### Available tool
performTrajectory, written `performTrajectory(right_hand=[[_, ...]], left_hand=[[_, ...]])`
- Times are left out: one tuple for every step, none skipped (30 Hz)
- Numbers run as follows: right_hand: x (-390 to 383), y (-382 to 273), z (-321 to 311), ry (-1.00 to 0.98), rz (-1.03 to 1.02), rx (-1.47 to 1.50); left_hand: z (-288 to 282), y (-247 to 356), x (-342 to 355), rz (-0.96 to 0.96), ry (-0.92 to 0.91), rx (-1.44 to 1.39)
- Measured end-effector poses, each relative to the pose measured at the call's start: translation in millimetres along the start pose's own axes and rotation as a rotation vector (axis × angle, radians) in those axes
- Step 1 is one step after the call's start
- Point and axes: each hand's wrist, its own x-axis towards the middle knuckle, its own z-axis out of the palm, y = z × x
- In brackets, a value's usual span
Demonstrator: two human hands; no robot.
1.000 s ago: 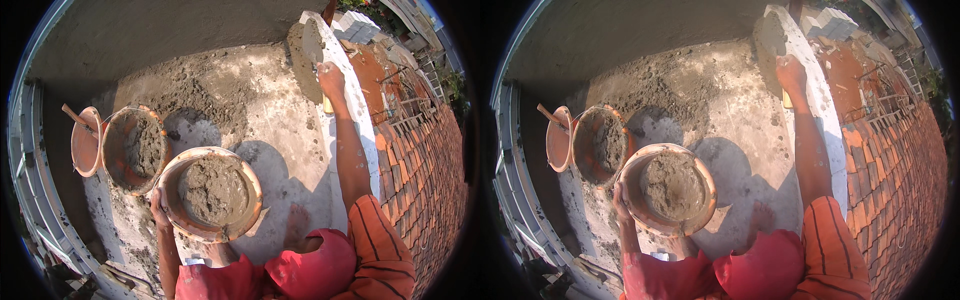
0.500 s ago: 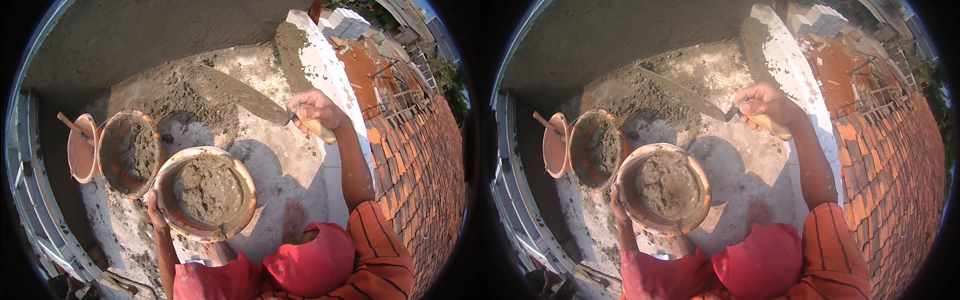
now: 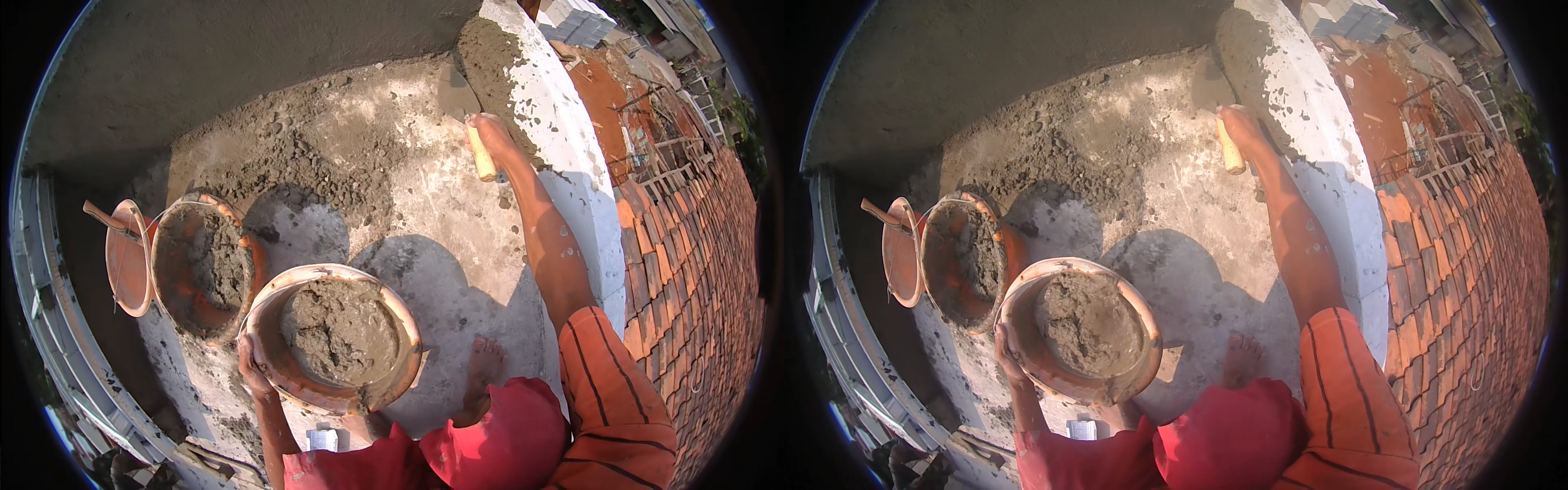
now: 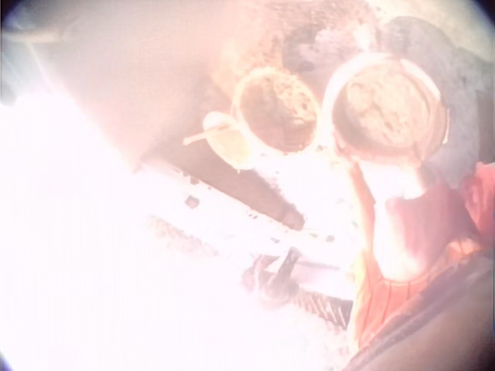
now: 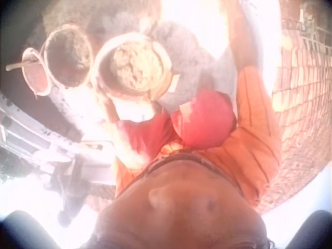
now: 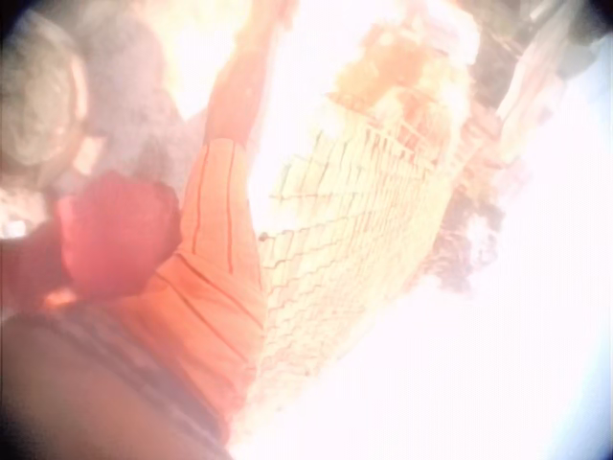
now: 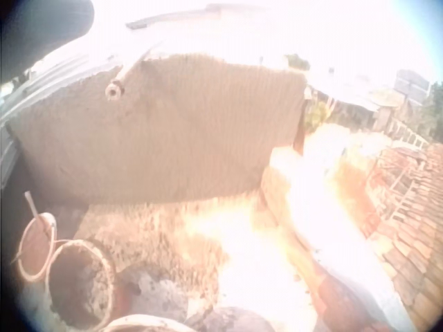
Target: The person scoops wet cement from a bucket using a trowel and spreads it onto a rooftop surface. The person repeatedly scoops and smooths the cement along the edge of the roof.
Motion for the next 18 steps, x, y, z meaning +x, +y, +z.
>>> performTrajectory(right_hand=[[-2.9, -5.6, 12.1, -0.005, 0.017, 0.094], [-7.5, -11.6, 21.3, -0.007, 0.034, 0.188], [-15.8, -21.5, 26.9, 0.015, -0.007, -0.022], [-21.9, -27.1, 30.8, 0.070, -0.039, -0.147], [-27.1, -30.7, 34.5, 0.125, -0.070, -0.272], [-29.2, -31.4, 36.6, 0.182, -0.101, -0.397], [-28.9, -28.5, 39.0, 0.227, -0.083, -0.460], [-27.8, -23.5, 41.9, 0.271, -0.064, -0.522], [-26.3, -18.4, 42.6, 0.319, -0.046, -0.587], [-22.9, -9.5, 41.0, 0.324, -0.078, -0.612], [-17.5, 3.1, 37.4, 0.329, -0.109, -0.638], [-16.7, 19.7, 32.6, 0.331, -0.123, -0.668], [-4.3, 28.8, 28.7, 0.197, -0.120, -0.656], [13.3, 33.8, 24.4, 0.063, -0.115, -0.641], [21.4, 31.7, 27.1, 0.024, -0.089, -0.593], [24.9, 23.3, 29.6, -0.012, -0.063, -0.545], [28.4, 15.8, 39.5, 0.051, -0.009, -0.468], [30.2, 9.6, 44.6, 0.118, 0.049, -0.393]], left_hand=[[-3.0, -1.5, 0.9, -0.011, -0.035, -0.037], [-7.8, -4.2, 3.9, -0.022, -0.071, -0.074], [-11.4, -4.4, 4.7, -0.029, -0.104, -0.109], [-11.6, -3.7, 4.4, -0.024, -0.103, -0.108], [-11.8, -3.0, 4.0, -0.020, -0.104, -0.107], [-11.0, -2.3, 4.4, -0.016, -0.107, -0.107], [-11.8, -2.3, 4.5, -0.020, -0.108, -0.113], [-14.2, -2.8, 4.2, -0.025, -0.109, -0.117], [-14.3, -3.7, 4.7, -0.030, -0.114, -0.126], [-14.1, -3.6, 4.8, -0.033, -0.103, -0.115], [-13.8, -2.7, 4.4, -0.036, -0.091, -0.103], [-15.0, -1.8, 1.5, -0.053, -0.082, -0.082], [-13.6, -2.6, 1.3, -0.062, -0.043, -0.087], [-12.7, -3.7, 0.9, -0.071, -0.003, -0.092], [-13.9, -3.9, -0.2, -0.076, 0.043, -0.098], [-18.3, -5.7, 1.1, -0.067, 0.023, -0.092], [-25.0, -9.4, 4.4, -0.059, 0.003, -0.087], [-22.4, -8.2, 5.2, -0.055, -0.022, -0.081]])
